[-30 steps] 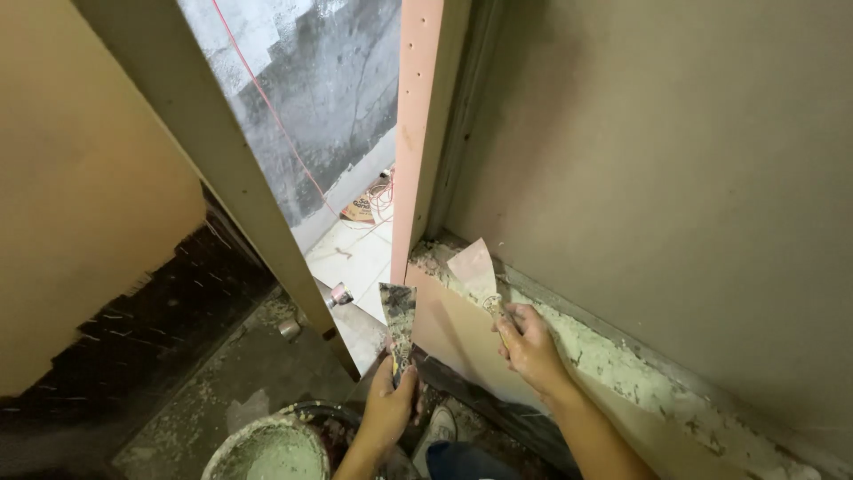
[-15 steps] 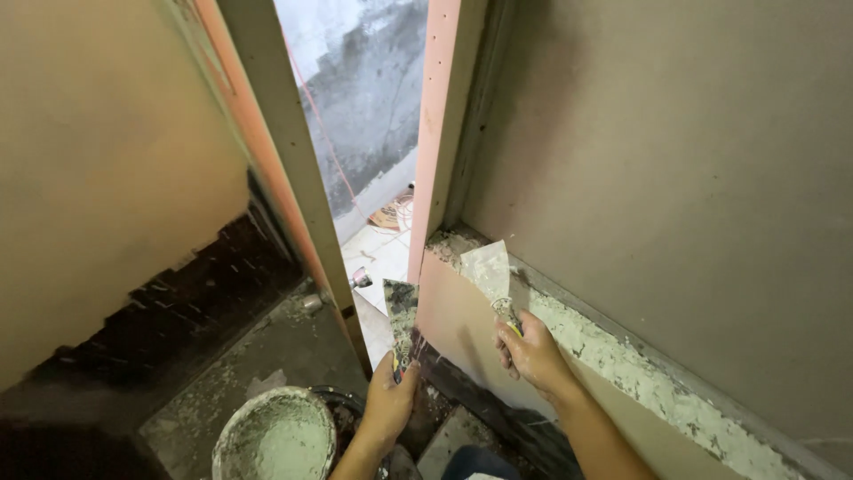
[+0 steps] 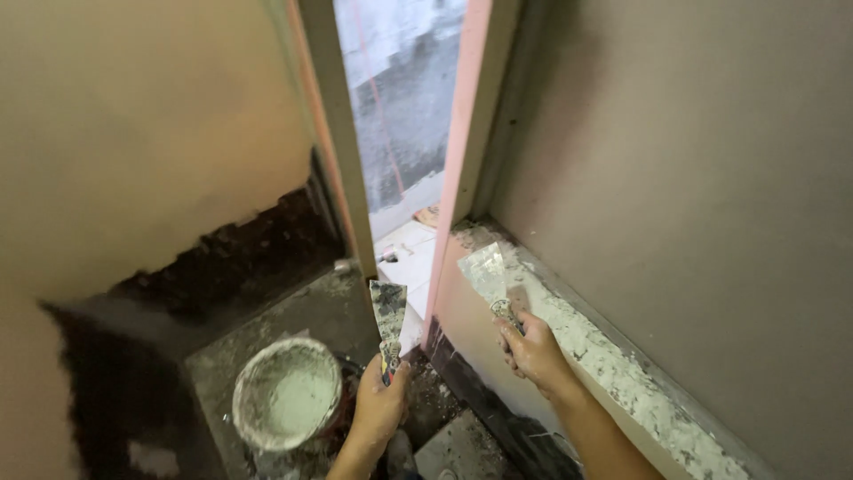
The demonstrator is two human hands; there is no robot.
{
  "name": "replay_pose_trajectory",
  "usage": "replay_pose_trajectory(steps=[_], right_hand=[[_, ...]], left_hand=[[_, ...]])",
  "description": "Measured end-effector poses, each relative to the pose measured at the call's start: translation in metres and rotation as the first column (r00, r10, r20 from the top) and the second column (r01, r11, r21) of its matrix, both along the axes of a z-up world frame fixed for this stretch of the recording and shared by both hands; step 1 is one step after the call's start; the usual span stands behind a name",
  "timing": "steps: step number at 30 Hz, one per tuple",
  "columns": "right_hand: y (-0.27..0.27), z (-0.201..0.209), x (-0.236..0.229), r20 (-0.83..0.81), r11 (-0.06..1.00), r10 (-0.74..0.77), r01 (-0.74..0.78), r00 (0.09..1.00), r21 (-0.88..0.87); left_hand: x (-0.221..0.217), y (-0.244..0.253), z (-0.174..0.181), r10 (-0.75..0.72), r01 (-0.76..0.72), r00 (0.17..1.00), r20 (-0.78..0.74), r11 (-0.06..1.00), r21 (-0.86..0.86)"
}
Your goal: The person mixes plaster in a bucket using putty knives, applies the plaster along a wall edge with the putty knives, and mixes more plaster in the bucket.
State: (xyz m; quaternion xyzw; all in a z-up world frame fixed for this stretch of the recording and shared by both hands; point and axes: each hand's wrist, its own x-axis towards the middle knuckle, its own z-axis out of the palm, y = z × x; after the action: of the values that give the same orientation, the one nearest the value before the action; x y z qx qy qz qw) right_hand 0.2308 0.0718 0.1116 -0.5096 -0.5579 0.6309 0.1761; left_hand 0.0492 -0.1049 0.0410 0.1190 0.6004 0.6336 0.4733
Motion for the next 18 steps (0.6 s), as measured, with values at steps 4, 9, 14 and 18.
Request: replay_pose_trajectory(steps=[4, 9, 14, 18], right_hand=[[-0.004, -0.004, -0.014, 0.010, 0.996, 0.087, -0.087, 0.996, 0.016], [-0.017, 0.004, -0.041, 0.019, 0.971, 0.235, -0.236, 0.972, 0.025], [-0.026, -0.010, -0.066, -0.030, 0.948, 0.318, -0.318, 0.948, -0.009], [-0.039, -0.014, -0.080, 0.001, 0.935, 0.351, -0.350, 0.937, -0.051]], left_hand=[[0.012, -0.029, 0.015, 0.098, -0.097, 0.995, 0.001, 0.994, -0.048], [0.013, -0.058, -0.022, 0.202, -0.206, 0.976, -0.080, 0.977, -0.047], [0.005, -0.085, -0.015, 0.303, -0.303, 0.953, -0.014, 0.952, -0.050], [-0.007, -0.103, -0.028, 0.379, -0.378, 0.924, 0.045, 0.925, -0.019]])
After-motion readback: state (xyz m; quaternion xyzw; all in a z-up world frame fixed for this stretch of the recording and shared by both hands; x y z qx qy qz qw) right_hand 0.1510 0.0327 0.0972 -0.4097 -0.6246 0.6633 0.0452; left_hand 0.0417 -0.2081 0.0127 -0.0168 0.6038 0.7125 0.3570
